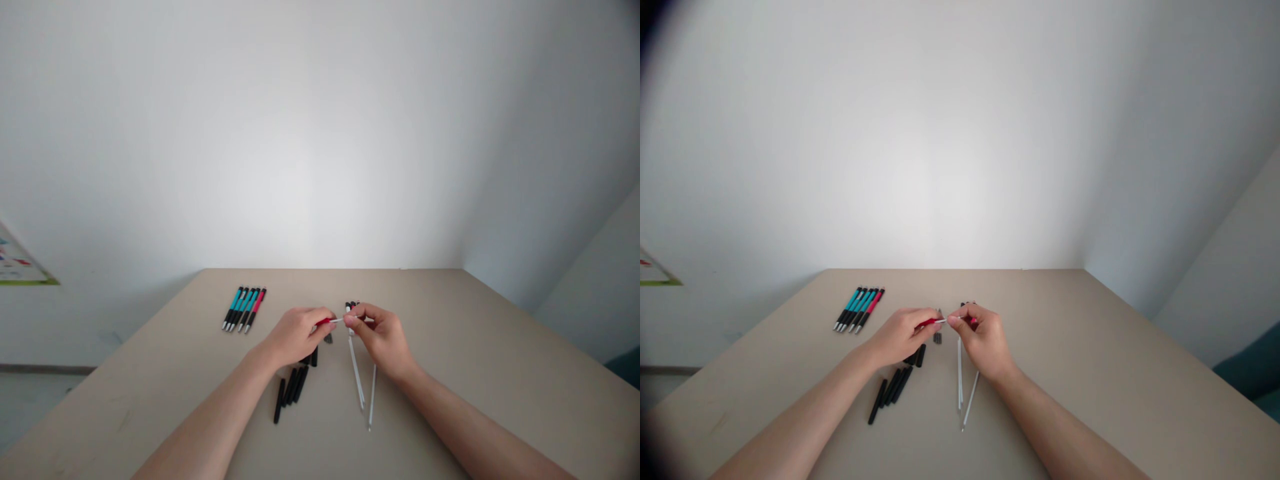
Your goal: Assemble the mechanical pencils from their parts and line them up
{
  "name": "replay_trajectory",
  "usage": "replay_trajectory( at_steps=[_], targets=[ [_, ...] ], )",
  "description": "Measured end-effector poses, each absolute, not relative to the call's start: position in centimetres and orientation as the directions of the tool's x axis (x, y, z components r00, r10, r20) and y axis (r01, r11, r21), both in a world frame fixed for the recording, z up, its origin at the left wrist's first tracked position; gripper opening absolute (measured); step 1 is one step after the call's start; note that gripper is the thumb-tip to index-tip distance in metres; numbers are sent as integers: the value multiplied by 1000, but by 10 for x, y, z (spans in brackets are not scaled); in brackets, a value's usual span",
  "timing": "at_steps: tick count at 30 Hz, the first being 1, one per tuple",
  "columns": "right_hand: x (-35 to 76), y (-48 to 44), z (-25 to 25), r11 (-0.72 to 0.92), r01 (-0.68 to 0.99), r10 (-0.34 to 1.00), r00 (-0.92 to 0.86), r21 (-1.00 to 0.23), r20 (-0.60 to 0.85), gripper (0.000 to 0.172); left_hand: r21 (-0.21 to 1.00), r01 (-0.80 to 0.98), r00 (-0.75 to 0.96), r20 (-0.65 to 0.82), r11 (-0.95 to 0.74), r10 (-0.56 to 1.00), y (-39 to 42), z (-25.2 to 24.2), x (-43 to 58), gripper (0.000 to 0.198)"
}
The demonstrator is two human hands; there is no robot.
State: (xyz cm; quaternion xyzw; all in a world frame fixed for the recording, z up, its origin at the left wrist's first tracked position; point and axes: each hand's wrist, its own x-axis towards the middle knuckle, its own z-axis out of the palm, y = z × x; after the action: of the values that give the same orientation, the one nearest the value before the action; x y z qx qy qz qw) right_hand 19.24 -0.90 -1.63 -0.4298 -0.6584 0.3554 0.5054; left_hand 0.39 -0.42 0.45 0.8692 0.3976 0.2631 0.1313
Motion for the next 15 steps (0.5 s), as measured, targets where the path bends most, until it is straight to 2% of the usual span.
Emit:
replay_trajectory(
  at_steps=[15],
  targets=[
    [194, -7, -20, 405, 270, 913, -74, -874, 400, 26, 442, 621, 554, 338, -648, 761, -4, 3, 4, 24]
  ],
)
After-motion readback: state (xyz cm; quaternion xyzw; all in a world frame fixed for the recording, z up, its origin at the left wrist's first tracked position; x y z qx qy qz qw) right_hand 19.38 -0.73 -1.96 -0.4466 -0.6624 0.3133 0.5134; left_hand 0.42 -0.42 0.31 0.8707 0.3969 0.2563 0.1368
